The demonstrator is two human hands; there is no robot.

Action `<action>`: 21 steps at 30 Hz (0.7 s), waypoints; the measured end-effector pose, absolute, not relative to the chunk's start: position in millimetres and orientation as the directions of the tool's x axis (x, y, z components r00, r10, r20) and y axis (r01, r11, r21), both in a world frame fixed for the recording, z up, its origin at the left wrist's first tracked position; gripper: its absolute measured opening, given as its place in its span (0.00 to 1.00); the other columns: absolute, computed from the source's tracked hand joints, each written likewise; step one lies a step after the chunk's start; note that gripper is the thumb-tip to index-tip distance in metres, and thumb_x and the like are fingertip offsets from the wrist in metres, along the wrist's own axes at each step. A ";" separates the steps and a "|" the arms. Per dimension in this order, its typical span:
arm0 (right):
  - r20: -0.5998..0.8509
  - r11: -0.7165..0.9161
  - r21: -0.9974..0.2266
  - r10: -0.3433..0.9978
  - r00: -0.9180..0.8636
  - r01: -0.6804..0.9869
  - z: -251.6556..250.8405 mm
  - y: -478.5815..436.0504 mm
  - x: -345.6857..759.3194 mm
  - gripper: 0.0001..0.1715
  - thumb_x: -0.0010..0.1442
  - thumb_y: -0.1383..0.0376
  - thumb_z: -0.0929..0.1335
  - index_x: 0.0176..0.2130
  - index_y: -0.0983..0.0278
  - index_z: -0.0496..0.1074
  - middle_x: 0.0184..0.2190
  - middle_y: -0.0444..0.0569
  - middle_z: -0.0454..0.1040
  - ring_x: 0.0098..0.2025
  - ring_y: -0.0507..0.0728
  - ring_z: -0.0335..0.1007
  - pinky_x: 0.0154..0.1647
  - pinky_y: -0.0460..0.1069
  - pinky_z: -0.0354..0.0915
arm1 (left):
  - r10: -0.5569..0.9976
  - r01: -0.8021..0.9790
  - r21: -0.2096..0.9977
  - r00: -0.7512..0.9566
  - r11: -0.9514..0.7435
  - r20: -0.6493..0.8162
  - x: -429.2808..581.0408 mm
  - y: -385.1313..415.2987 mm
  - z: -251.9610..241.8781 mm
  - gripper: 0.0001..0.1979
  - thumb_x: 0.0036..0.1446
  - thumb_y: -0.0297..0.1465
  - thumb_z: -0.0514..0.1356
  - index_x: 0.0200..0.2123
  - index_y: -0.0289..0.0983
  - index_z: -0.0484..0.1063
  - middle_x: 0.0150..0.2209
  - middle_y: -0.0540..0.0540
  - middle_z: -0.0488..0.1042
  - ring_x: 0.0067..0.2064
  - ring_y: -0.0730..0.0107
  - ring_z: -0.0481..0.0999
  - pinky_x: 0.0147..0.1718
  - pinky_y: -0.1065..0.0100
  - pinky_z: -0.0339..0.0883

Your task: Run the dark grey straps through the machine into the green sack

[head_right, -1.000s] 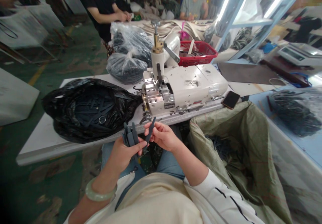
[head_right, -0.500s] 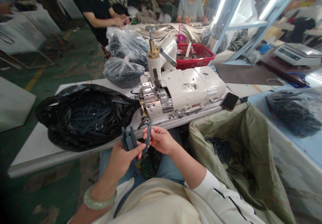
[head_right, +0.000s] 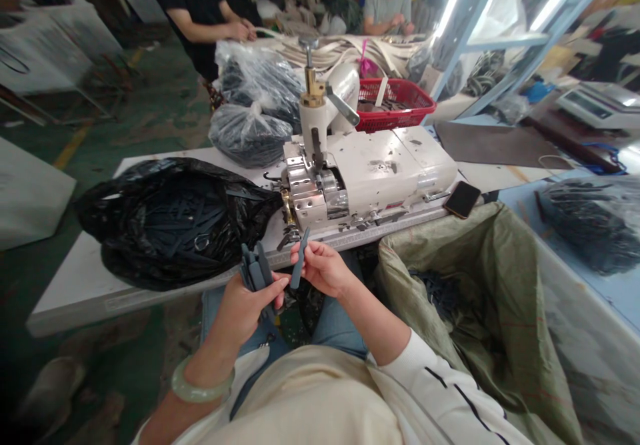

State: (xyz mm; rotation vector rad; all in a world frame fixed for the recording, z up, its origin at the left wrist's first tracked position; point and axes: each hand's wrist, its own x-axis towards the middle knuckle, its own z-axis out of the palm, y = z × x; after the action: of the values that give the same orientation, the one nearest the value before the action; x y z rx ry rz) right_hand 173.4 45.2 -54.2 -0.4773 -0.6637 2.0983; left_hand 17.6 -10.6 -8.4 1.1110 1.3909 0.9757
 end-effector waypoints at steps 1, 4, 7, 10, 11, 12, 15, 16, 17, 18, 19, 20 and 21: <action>-0.091 -0.485 -0.613 0.827 -0.554 -0.624 -54.2 45.2 173.8 0.11 0.56 0.61 0.72 0.39 0.66 0.74 0.30 0.44 0.71 0.25 0.46 0.62 0.28 0.42 0.63 | 0.972 0.108 0.966 -0.010 0.235 -0.236 17.4 -10.7 -8.3 0.09 0.49 0.34 0.65 0.28 0.32 0.76 0.16 0.48 0.72 0.18 0.73 0.69 0.20 0.72 0.63; -0.099 -0.477 -0.620 0.835 -0.541 -0.623 -53.6 45.4 174.7 0.12 0.56 0.61 0.72 0.39 0.66 0.74 0.30 0.44 0.72 0.25 0.46 0.62 0.28 0.42 0.63 | 0.971 0.089 0.967 -0.014 0.239 -0.239 17.4 -11.3 -8.8 0.10 0.48 0.34 0.65 0.28 0.32 0.76 0.16 0.48 0.72 0.18 0.72 0.69 0.20 0.72 0.63; -0.125 -0.460 -0.643 0.851 -0.509 -0.612 -53.2 45.9 174.9 0.13 0.55 0.60 0.72 0.38 0.66 0.74 0.29 0.45 0.73 0.24 0.46 0.62 0.26 0.41 0.63 | 0.970 0.068 0.967 -0.022 0.244 -0.243 17.4 -12.2 -9.9 0.10 0.48 0.35 0.66 0.27 0.32 0.75 0.16 0.49 0.72 0.18 0.72 0.69 0.20 0.71 0.63; -0.170 -0.414 -0.692 0.890 -0.424 -0.592 -53.0 46.7 174.3 0.13 0.54 0.59 0.73 0.31 0.67 0.73 0.25 0.44 0.73 0.19 0.44 0.60 0.20 0.39 0.61 | 0.970 0.072 0.968 -0.006 0.242 -0.242 17.2 -13.3 -10.8 0.10 0.49 0.35 0.65 0.28 0.32 0.76 0.16 0.49 0.72 0.18 0.72 0.69 0.21 0.71 0.63; -0.187 -0.398 -0.709 0.902 -0.389 -0.582 -52.7 47.0 174.0 0.13 0.53 0.59 0.73 0.28 0.67 0.71 0.22 0.44 0.72 0.17 0.44 0.58 0.17 0.39 0.59 | 0.971 0.070 0.968 -0.001 0.240 -0.240 17.2 -13.7 -11.2 0.10 0.49 0.35 0.65 0.28 0.32 0.76 0.16 0.49 0.72 0.19 0.72 0.69 0.21 0.72 0.63; -0.203 -0.385 -0.725 0.912 -0.356 -0.572 -52.3 47.2 173.7 0.15 0.52 0.60 0.73 0.25 0.67 0.70 0.19 0.43 0.71 0.15 0.43 0.57 0.15 0.38 0.57 | 0.971 0.063 0.969 0.000 0.240 -0.240 17.2 -14.2 -11.6 0.10 0.49 0.35 0.65 0.28 0.33 0.76 0.17 0.49 0.72 0.19 0.72 0.69 0.21 0.71 0.62; -0.240 -0.373 -0.751 0.923 -0.302 -0.545 -50.1 47.5 173.1 0.18 0.50 0.60 0.74 0.22 0.66 0.65 0.16 0.41 0.69 0.13 0.43 0.56 0.13 0.38 0.55 | 0.968 0.035 0.968 -0.008 0.249 -0.249 17.3 -15.5 -12.8 0.09 0.49 0.35 0.65 0.29 0.33 0.75 0.16 0.49 0.72 0.18 0.72 0.69 0.21 0.72 0.62; -0.245 -0.371 -0.755 0.924 -0.292 -0.540 -49.3 47.4 173.0 0.19 0.49 0.59 0.75 0.22 0.66 0.65 0.16 0.40 0.69 0.13 0.43 0.56 0.12 0.38 0.54 | 0.968 0.033 0.967 -0.007 0.253 -0.253 17.4 -15.8 -12.9 0.09 0.49 0.34 0.65 0.29 0.33 0.75 0.16 0.49 0.72 0.19 0.73 0.69 0.21 0.72 0.62; -0.248 -0.368 -0.757 0.926 -0.285 -0.539 -48.6 47.4 173.0 0.19 0.49 0.59 0.75 0.22 0.66 0.64 0.16 0.40 0.69 0.12 0.43 0.57 0.12 0.38 0.54 | 0.967 0.033 0.966 -0.006 0.255 -0.255 17.4 -15.9 -12.9 0.09 0.49 0.34 0.65 0.28 0.33 0.75 0.16 0.49 0.72 0.19 0.73 0.68 0.21 0.72 0.62; -0.248 -0.365 -0.759 0.928 -0.279 -0.540 -48.1 47.2 173.1 0.19 0.48 0.59 0.75 0.21 0.65 0.64 0.16 0.40 0.69 0.12 0.43 0.57 0.12 0.38 0.54 | 0.967 0.036 0.966 -0.006 0.256 -0.256 17.4 -15.9 -12.7 0.08 0.49 0.34 0.65 0.28 0.34 0.75 0.16 0.49 0.72 0.19 0.73 0.68 0.21 0.72 0.62; -0.248 -0.362 -0.759 0.929 -0.274 -0.541 -47.7 47.0 173.3 0.20 0.48 0.59 0.75 0.21 0.65 0.63 0.16 0.39 0.68 0.12 0.43 0.57 0.12 0.38 0.54 | 0.967 0.041 0.966 -0.007 0.256 -0.256 17.5 -15.8 -12.4 0.08 0.49 0.34 0.65 0.28 0.33 0.75 0.16 0.49 0.72 0.19 0.73 0.68 0.21 0.72 0.62; -0.245 -0.357 -0.760 0.931 -0.269 -0.543 -47.5 46.4 173.4 0.20 0.48 0.59 0.75 0.21 0.65 0.63 0.15 0.39 0.68 0.12 0.44 0.57 0.12 0.38 0.54 | 0.966 0.047 0.965 -0.007 0.257 -0.257 17.7 -15.7 -12.0 0.08 0.49 0.34 0.65 0.28 0.33 0.76 0.16 0.49 0.72 0.19 0.73 0.68 0.21 0.72 0.62; -0.242 -0.352 -0.763 0.933 -0.265 -0.542 -47.4 45.7 173.4 0.20 0.48 0.59 0.75 0.21 0.65 0.63 0.15 0.39 0.67 0.12 0.44 0.57 0.12 0.38 0.53 | 0.966 0.052 0.965 -0.007 0.257 -0.257 17.9 -15.4 -11.8 0.09 0.49 0.34 0.65 0.28 0.33 0.76 0.16 0.49 0.72 0.19 0.73 0.68 0.21 0.72 0.62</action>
State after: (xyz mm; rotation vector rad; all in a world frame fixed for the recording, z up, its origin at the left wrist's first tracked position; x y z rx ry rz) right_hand 173.4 45.7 -47.4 -0.8462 -0.6786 1.8040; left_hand 17.9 -15.4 -11.8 1.0522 1.3599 0.9901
